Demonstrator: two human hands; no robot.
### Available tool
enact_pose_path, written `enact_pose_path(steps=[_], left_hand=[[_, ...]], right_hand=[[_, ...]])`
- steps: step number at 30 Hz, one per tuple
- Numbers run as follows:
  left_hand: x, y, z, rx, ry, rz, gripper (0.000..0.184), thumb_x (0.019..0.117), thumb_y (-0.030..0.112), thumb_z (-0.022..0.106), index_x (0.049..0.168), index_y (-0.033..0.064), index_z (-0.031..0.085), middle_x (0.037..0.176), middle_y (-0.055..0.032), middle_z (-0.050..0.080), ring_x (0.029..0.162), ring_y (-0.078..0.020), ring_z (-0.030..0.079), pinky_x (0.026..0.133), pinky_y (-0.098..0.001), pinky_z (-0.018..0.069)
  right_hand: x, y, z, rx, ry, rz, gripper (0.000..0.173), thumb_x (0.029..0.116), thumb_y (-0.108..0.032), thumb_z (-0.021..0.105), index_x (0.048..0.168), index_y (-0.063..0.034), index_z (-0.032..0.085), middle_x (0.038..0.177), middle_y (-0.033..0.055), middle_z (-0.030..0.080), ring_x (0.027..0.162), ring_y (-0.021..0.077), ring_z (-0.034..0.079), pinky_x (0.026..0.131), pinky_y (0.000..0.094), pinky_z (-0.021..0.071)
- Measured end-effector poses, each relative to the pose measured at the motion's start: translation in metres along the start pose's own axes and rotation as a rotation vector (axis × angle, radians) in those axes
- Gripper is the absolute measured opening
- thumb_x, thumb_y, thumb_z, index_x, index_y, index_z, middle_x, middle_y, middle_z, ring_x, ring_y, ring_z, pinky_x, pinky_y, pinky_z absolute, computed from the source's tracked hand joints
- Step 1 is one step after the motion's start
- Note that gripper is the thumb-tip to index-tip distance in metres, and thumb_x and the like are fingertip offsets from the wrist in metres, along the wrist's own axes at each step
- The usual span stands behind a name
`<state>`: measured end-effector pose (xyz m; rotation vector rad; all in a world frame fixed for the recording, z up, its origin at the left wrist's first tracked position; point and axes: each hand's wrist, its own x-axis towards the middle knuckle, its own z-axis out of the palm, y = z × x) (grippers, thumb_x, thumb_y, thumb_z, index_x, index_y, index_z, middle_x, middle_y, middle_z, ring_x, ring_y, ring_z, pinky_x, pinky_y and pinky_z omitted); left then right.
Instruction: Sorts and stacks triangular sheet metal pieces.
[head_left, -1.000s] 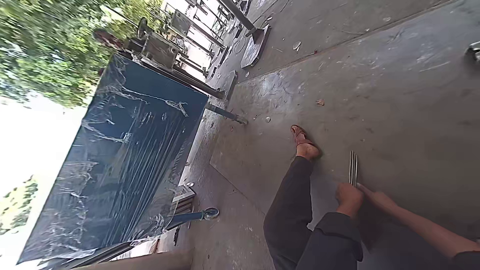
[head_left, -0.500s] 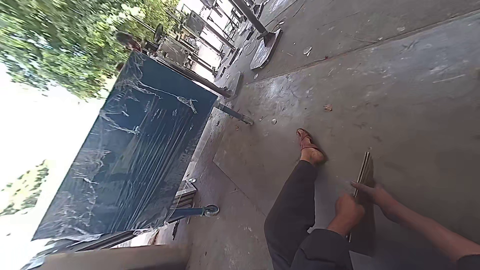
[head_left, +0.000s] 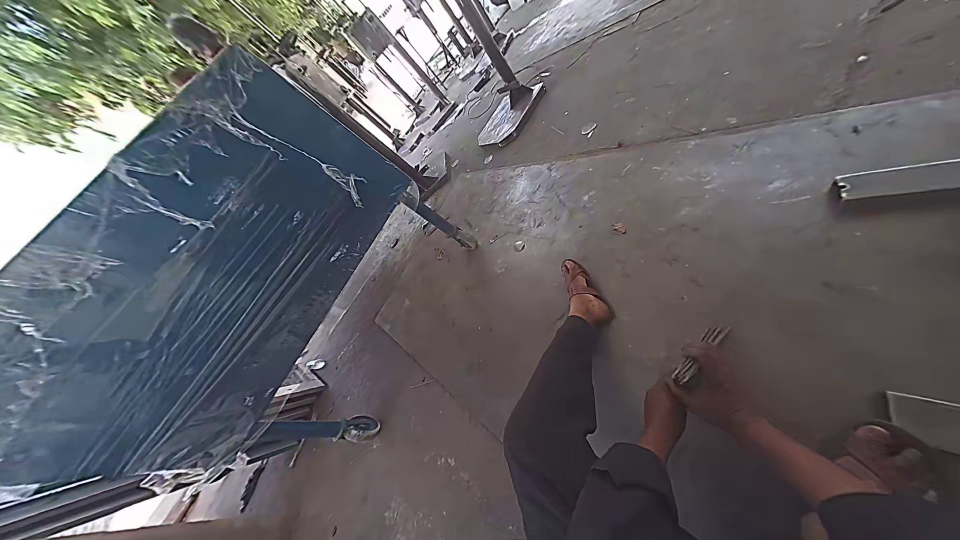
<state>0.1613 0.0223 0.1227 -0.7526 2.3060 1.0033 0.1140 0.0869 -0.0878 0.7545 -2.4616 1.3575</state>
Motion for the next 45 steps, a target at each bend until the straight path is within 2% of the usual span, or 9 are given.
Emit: enact_pose_path(steps=[3, 4, 8, 12, 17, 21, 27, 34, 45], left_hand=[[0.050, -0.055, 0.016, 0.112, -0.071, 0.125, 0.038, 0.1072, 0.010, 0.052, 0.139, -0.0109, 0.051, 0.139, -0.0273, 0.058, 0.132, -0.0330, 0.057, 0.112, -0.0417, 0.0422], [0.091, -0.116, 0.031, 0.067, 0.050, 0.514, 0.039, 0.1002, 0.019, 0.062, 0.119, -0.0159, 0.062, 0.112, -0.0328, 0.068, 0.104, -0.0391, 0.070, 0.089, -0.0441, 0.0570], [0.140, -0.133, 0.011, -0.128, -0.169, 0.285, 0.085, 0.0814, 0.013, 0.086, 0.152, -0.0006, 0.041, 0.144, -0.0211, 0.056, 0.131, -0.0322, 0.058, 0.111, -0.0475, 0.0473], [0.121, -0.102, -0.030, -0.264, -0.353, 0.487, 0.116, 0.0696, -0.001, 0.089, 0.164, 0.0129, 0.024, 0.167, -0.0171, 0.027, 0.147, -0.0362, 0.039, 0.113, -0.0543, 0.0443], [0.119, -0.082, -0.014, -0.203, -0.249, 0.796, 0.081, 0.0689, 0.000, 0.092, 0.143, 0.0039, 0.059, 0.153, -0.0212, 0.048, 0.142, -0.0335, 0.045, 0.117, -0.0479, 0.0402], [0.122, -0.080, 0.004, -0.189, -0.143, 0.864, 0.063, 0.0769, 0.005, 0.088, 0.135, 0.0043, 0.065, 0.147, -0.0226, 0.053, 0.138, -0.0328, 0.050, 0.115, -0.0464, 0.0436], [0.117, -0.091, 0.021, -0.323, 0.048, 0.736, 0.049, 0.0868, 0.015, 0.083, 0.133, 0.0077, 0.068, 0.144, -0.0118, 0.060, 0.130, -0.0241, 0.058, 0.108, -0.0447, 0.0495], [0.123, -0.096, 0.041, -0.480, 0.152, 0.844, 0.023, 0.0947, 0.004, 0.068, 0.117, 0.0019, 0.074, 0.140, -0.0156, 0.063, 0.132, -0.0229, 0.058, 0.111, -0.0401, 0.0488], [0.110, -0.121, 0.020, -0.367, 0.094, 0.814, 0.038, 0.0904, 0.010, 0.076, 0.128, 0.0055, 0.069, 0.151, -0.0165, 0.052, 0.139, -0.0255, 0.051, 0.114, -0.0425, 0.0453]], right_hand=[[0.005, -0.004, 0.002, -0.041, -0.064, 0.033, 0.068, 0.0712, -0.037, 0.085, 0.122, 0.0024, 0.062, 0.126, 0.0228, 0.067, 0.126, 0.0413, 0.061, 0.115, 0.0544, 0.0402], [0.009, -0.007, 0.001, -0.056, -0.111, 0.057, 0.069, 0.0727, -0.038, 0.085, 0.125, 0.0013, 0.062, 0.128, 0.0222, 0.067, 0.128, 0.0408, 0.060, 0.116, 0.0541, 0.0398], [0.023, -0.008, 0.000, -0.048, -0.201, 0.124, 0.071, 0.0754, -0.040, 0.085, 0.128, -0.0003, 0.061, 0.133, 0.0222, 0.064, 0.131, 0.0408, 0.056, 0.119, 0.0543, 0.0360], [0.009, 0.002, -0.008, 0.023, -0.174, 0.104, 0.069, 0.0775, -0.040, 0.082, 0.126, 0.0029, 0.059, 0.133, 0.0259, 0.062, 0.131, 0.0433, 0.055, 0.115, 0.0555, 0.0393], [0.006, -0.004, -0.015, 0.083, -0.226, 0.118, 0.069, 0.0786, -0.020, 0.078, 0.136, 0.0081, 0.052, 0.136, 0.0318, 0.056, 0.130, 0.0482, 0.053, 0.114, 0.0615, 0.0380], [0.003, -0.007, -0.019, 0.062, -0.193, 0.196, 0.067, 0.0830, -0.033, 0.074, 0.135, 0.0064, 0.055, 0.134, 0.0304, 0.059, 0.128, 0.0472, 0.054, 0.111, 0.0661, 0.0358], [0.006, -0.022, -0.008, -0.047, -0.261, 0.307, 0.071, 0.0861, -0.021, 0.078, 0.142, 0.0108, 0.047, 0.139, 0.0347, 0.053, 0.132, 0.0473, 0.053, 0.112, 0.0602, 0.0410], [0.009, -0.027, -0.003, -0.070, -0.193, 0.244, 0.059, 0.0805, -0.015, 0.080, 0.128, 0.0105, 0.056, 0.128, 0.0297, 0.060, 0.126, 0.0408, 0.057, 0.113, 0.0478, 0.0426], [-0.004, -0.038, 0.013, 0.048, -0.176, 0.203, 0.058, 0.0786, -0.016, 0.083, 0.126, 0.0087, 0.060, 0.132, 0.0266, 0.061, 0.129, 0.0366, 0.058, 0.113, 0.0451, 0.0451]])
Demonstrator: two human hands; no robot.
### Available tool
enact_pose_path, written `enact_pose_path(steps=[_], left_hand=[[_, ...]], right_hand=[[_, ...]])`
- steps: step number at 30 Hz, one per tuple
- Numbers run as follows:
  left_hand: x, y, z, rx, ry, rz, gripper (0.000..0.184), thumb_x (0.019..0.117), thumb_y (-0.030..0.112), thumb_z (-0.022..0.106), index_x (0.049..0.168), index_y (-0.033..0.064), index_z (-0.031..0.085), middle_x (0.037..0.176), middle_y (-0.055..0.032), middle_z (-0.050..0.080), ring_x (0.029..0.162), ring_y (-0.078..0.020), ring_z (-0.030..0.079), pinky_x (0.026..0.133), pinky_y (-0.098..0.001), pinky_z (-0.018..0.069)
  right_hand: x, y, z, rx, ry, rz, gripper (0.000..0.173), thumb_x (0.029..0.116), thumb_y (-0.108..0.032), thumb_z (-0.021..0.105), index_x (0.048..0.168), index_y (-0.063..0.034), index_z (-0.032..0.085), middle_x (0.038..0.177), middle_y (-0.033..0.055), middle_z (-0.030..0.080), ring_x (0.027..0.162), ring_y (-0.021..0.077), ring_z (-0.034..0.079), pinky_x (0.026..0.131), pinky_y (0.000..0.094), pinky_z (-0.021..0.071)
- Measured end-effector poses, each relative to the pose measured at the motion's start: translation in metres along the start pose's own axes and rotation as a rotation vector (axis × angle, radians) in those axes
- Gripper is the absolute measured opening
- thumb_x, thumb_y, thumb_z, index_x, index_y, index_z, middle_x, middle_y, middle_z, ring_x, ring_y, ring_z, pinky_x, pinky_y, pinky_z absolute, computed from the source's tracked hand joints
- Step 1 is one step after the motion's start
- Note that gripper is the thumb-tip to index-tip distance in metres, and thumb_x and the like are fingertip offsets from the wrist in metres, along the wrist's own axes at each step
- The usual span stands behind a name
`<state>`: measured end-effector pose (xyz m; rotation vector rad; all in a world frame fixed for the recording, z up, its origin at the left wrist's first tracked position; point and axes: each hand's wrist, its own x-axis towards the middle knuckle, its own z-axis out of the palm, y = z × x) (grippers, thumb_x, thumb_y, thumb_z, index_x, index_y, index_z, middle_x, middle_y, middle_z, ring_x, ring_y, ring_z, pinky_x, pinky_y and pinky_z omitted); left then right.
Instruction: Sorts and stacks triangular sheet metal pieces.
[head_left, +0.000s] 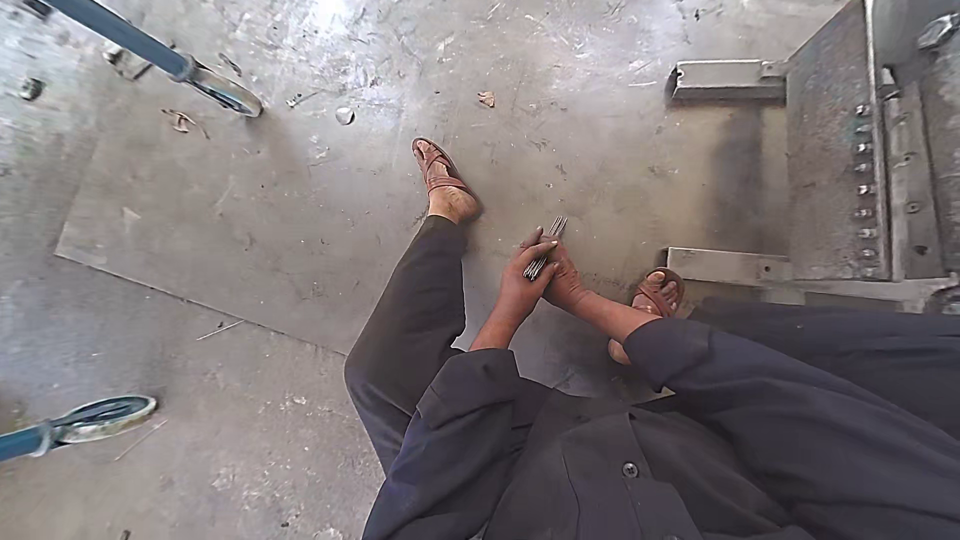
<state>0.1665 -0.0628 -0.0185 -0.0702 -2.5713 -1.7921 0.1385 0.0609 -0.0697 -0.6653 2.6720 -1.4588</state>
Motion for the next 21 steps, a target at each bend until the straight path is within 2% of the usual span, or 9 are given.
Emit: enact_pose_path(steps=[3, 4, 6, 8, 10, 15, 16, 18, 21], left_hand=[[0.008, 0.004, -0.023, 0.089, -0.246, -0.080, 0.069, 0.0764, 0.010, 0.089, 0.139, 0.0143, 0.062, 0.164, -0.0162, 0.032, 0.149, -0.0302, 0.037, 0.116, -0.0489, 0.0412], [0.010, 0.007, -0.029, 0.098, -0.308, -0.091, 0.073, 0.0732, 0.007, 0.090, 0.140, 0.0148, 0.061, 0.165, -0.0159, 0.030, 0.149, -0.0303, 0.035, 0.116, -0.0493, 0.0411], [0.011, 0.010, -0.039, 0.087, -0.384, -0.091, 0.067, 0.0736, 0.005, 0.089, 0.135, 0.0157, 0.066, 0.165, -0.0123, 0.033, 0.148, -0.0264, 0.038, 0.115, -0.0474, 0.0420], [0.012, 0.010, -0.045, 0.034, -0.398, -0.080, 0.051, 0.0767, 0.004, 0.087, 0.125, 0.0139, 0.073, 0.160, -0.0066, 0.042, 0.143, -0.0192, 0.046, 0.114, -0.0416, 0.0447], [0.013, 0.011, -0.047, 0.005, -0.400, -0.065, 0.043, 0.0779, 0.002, 0.086, 0.119, 0.0108, 0.076, 0.155, -0.0035, 0.050, 0.140, -0.0146, 0.049, 0.114, -0.0372, 0.0447], [0.014, 0.015, -0.048, 0.092, -0.407, -0.073, 0.040, 0.0819, 0.005, 0.084, 0.121, 0.0108, 0.075, 0.141, -0.0028, 0.064, 0.126, -0.0118, 0.062, 0.108, -0.0361, 0.0506], [0.013, 0.015, -0.049, 0.092, -0.407, -0.073, 0.041, 0.0815, 0.005, 0.084, 0.121, 0.0105, 0.075, 0.140, -0.0030, 0.065, 0.125, -0.0118, 0.062, 0.107, -0.0364, 0.0509], [0.011, 0.012, -0.046, 0.062, -0.398, -0.076, 0.047, 0.0795, 0.008, 0.087, 0.124, 0.0098, 0.073, 0.145, -0.0028, 0.060, 0.131, -0.0120, 0.058, 0.110, -0.0364, 0.0484], [0.002, 0.005, -0.026, 0.025, -0.271, -0.072, 0.064, 0.0706, 0.020, 0.094, 0.129, 0.0084, 0.069, 0.153, -0.0062, 0.052, 0.141, -0.0147, 0.049, 0.115, -0.0380, 0.0444]], right_hand=[[0.000, 0.013, 0.003, -0.040, -0.005, -0.055, 0.069, 0.0711, -0.017, 0.088, 0.129, 0.0058, 0.059, 0.146, 0.0260, 0.051, 0.138, 0.0378, 0.050, 0.116, 0.0460, 0.0423], [-0.001, 0.013, 0.000, -0.066, -0.030, -0.051, 0.073, 0.0690, -0.017, 0.089, 0.131, 0.0059, 0.058, 0.150, 0.0268, 0.047, 0.142, 0.0395, 0.046, 0.118, 0.0469, 0.0395], [0.000, 0.011, -0.004, -0.113, -0.067, -0.058, 0.073, 0.0697, -0.020, 0.089, 0.132, 0.0043, 0.060, 0.149, 0.0258, 0.050, 0.144, 0.0401, 0.043, 0.121, 0.0466, 0.0352], [0.000, 0.008, -0.005, -0.124, -0.093, -0.044, 0.070, 0.0730, -0.022, 0.088, 0.132, 0.0043, 0.061, 0.144, 0.0247, 0.055, 0.144, 0.0390, 0.044, 0.123, 0.0447, 0.0336], [0.001, 0.005, -0.006, -0.124, -0.118, -0.024, 0.067, 0.0761, -0.023, 0.087, 0.132, 0.0048, 0.062, 0.141, 0.0245, 0.058, 0.142, 0.0382, 0.046, 0.122, 0.0437, 0.0345], [0.001, 0.002, -0.007, -0.027, -0.061, -0.033, 0.054, 0.0734, -0.015, 0.088, 0.122, -0.0012, 0.069, 0.133, 0.0193, 0.065, 0.137, 0.0347, 0.053, 0.119, 0.0435, 0.0399], [-0.001, 0.002, -0.005, -0.010, -0.058, -0.032, 0.054, 0.0732, -0.013, 0.087, 0.122, -0.0010, 0.068, 0.134, 0.0195, 0.064, 0.138, 0.0348, 0.052, 0.118, 0.0436, 0.0401], [-0.003, 0.000, -0.003, -0.012, -0.074, 0.010, 0.060, 0.0737, -0.012, 0.086, 0.127, 0.0020, 0.064, 0.140, 0.0231, 0.059, 0.140, 0.0354, 0.049, 0.118, 0.0439, 0.0404], [-0.006, -0.002, -0.004, -0.040, -0.133, 0.114, 0.072, 0.0814, -0.018, 0.083, 0.141, 0.0077, 0.052, 0.152, 0.0284, 0.046, 0.146, 0.0361, 0.043, 0.120, 0.0453, 0.0379]])
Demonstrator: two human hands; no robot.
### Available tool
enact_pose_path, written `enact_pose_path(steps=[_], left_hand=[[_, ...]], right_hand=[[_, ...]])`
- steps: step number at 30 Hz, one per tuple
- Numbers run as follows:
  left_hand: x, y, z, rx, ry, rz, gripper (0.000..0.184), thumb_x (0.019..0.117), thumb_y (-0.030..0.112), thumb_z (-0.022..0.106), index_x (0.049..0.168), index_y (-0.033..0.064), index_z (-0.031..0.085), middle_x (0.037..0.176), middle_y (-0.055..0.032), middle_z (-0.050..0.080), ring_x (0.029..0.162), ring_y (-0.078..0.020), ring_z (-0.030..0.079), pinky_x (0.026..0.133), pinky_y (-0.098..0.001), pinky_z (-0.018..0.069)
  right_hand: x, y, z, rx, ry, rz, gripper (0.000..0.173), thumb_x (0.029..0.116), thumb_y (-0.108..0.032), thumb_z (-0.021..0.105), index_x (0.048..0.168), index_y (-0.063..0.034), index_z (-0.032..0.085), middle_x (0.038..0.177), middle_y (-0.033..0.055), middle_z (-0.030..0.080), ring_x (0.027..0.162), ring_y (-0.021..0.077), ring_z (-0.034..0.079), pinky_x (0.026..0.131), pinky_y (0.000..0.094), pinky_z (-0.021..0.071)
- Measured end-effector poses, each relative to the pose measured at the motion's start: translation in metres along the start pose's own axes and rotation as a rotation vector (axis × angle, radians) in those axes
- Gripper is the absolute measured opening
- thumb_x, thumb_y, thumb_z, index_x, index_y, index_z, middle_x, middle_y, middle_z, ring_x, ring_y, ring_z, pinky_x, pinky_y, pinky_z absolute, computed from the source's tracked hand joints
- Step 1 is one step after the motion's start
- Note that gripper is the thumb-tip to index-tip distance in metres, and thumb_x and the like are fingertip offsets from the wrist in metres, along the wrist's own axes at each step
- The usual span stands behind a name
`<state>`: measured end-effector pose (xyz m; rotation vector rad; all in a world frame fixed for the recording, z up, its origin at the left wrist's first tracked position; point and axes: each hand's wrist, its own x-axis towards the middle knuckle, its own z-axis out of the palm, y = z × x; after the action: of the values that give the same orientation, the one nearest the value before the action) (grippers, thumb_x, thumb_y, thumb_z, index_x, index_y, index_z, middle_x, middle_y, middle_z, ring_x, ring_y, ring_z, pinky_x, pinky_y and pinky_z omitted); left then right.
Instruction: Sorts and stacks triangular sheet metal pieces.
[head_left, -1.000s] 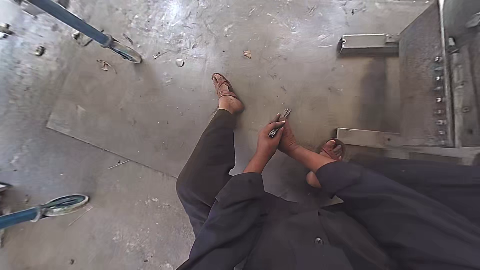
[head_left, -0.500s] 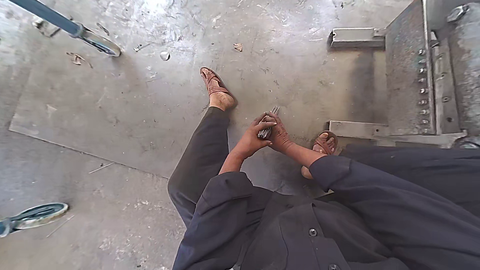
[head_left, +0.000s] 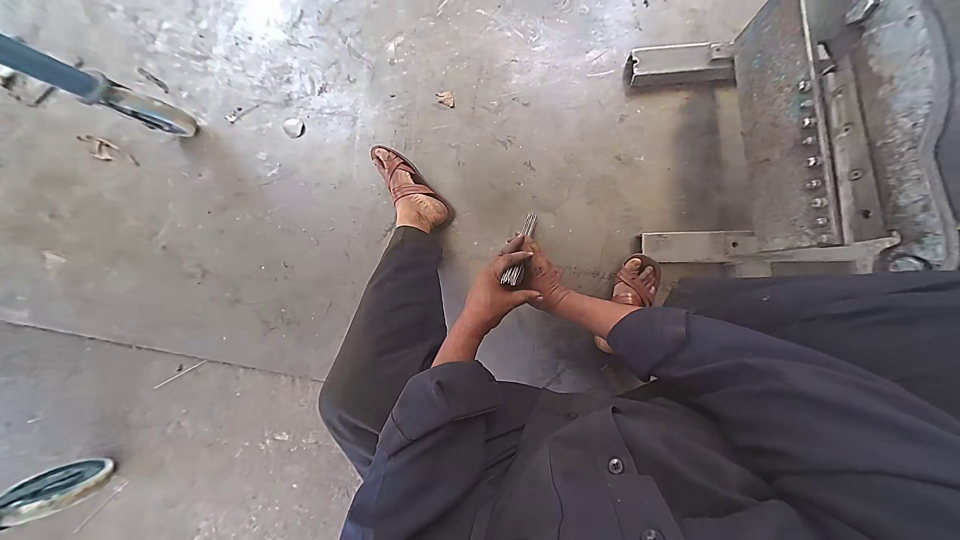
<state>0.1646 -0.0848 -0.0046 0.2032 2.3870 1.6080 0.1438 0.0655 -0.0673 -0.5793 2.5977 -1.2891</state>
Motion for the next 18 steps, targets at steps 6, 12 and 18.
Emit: enact_pose_path(steps=[6, 12, 18], left_hand=[[0.002, -0.013, 0.031, 0.005, 0.355, 0.102, 0.014, 0.0897, 0.009, 0.073, 0.102, 0.0019, 0.076, 0.130, -0.0145, 0.069, 0.127, -0.0187, 0.063, 0.107, -0.0356, 0.0521], [-0.002, -0.007, 0.028, 0.087, 0.393, 0.130, 0.016, 0.0921, 0.002, 0.064, 0.102, -0.0018, 0.076, 0.121, -0.0194, 0.072, 0.119, -0.0215, 0.068, 0.102, -0.0340, 0.0551], [-0.014, -0.015, 0.033, 0.128, 0.474, 0.099, 0.026, 0.0913, 0.009, 0.070, 0.113, -0.0040, 0.073, 0.127, -0.0222, 0.069, 0.125, -0.0273, 0.064, 0.106, -0.0368, 0.0530]], right_hand=[[0.008, 0.000, 0.005, -0.036, 0.023, 0.041, 0.062, 0.0872, -0.026, 0.077, 0.138, 0.0022, 0.057, 0.154, 0.0232, 0.047, 0.148, 0.0322, 0.041, 0.119, 0.0445, 0.0402], [0.010, -0.011, -0.003, 0.007, -0.053, 0.056, 0.059, 0.0924, -0.030, 0.072, 0.140, 0.0021, 0.057, 0.153, 0.0219, 0.049, 0.145, 0.0306, 0.046, 0.118, 0.0435, 0.0401], [0.003, -0.005, 0.007, -0.005, -0.055, -0.014, 0.056, 0.0933, -0.032, 0.069, 0.139, -0.0013, 0.058, 0.151, 0.0179, 0.052, 0.147, 0.0283, 0.044, 0.118, 0.0424, 0.0404]])
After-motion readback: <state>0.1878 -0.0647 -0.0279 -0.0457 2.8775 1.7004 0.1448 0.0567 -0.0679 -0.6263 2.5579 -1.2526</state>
